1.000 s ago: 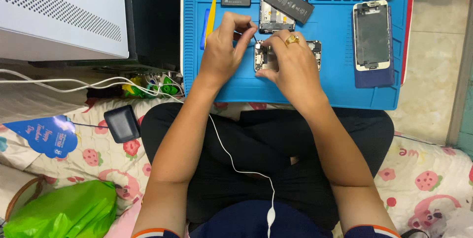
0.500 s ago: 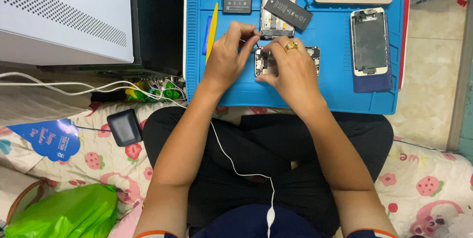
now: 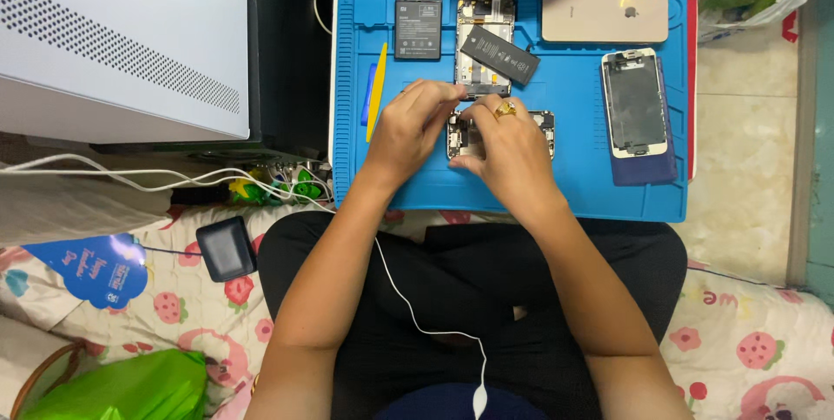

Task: The person disassembles a smartphone by removing the back cover and battery. They then use a plastic pry tool to detach the battery and disconnect internal cables. The person places the removed components on a blue work mat.

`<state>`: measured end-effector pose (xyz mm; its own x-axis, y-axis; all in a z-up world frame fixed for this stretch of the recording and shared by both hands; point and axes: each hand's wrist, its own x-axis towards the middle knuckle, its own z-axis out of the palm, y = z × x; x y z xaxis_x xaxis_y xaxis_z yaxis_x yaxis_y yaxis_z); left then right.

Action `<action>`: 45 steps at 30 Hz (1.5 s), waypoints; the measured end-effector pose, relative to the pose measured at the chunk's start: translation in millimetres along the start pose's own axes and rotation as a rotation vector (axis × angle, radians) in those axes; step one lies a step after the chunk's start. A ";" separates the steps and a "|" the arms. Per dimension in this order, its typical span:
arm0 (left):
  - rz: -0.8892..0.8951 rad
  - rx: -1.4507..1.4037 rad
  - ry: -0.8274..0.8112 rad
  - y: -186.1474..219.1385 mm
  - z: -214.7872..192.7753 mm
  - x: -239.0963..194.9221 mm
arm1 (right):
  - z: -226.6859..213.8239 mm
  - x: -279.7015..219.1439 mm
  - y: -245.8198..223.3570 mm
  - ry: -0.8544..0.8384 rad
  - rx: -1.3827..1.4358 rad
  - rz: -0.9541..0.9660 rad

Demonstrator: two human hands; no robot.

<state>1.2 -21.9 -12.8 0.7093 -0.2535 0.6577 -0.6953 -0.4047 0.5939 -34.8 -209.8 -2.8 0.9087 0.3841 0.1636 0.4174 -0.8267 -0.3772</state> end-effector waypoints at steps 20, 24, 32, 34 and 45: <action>0.047 0.069 0.026 -0.7 -1.2 3.4 | 0.1 0.2 -3.8 0.019 -0.036 0.011; 0.048 0.063 0.014 -0.3 -3.0 2.7 | 4.0 -1.2 -2.5 0.040 -0.040 0.005; 0.056 0.110 0.026 -0.2 -5.2 3.8 | 2.5 0.5 -2.4 0.034 -0.029 0.011; 0.052 0.087 0.014 -0.6 -5.5 3.2 | 3.0 0.1 -2.5 0.026 -0.028 0.010; 0.040 0.070 0.021 3.6 -8.9 6.2 | -1.8 1.9 -3.7 0.008 -0.022 0.011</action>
<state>2.1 -17.1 -2.4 0.6780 -0.2528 0.6902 -0.7129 -0.4549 0.5337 -34.6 -206.8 0.6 0.9131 0.3719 0.1671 0.4076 -0.8395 -0.3593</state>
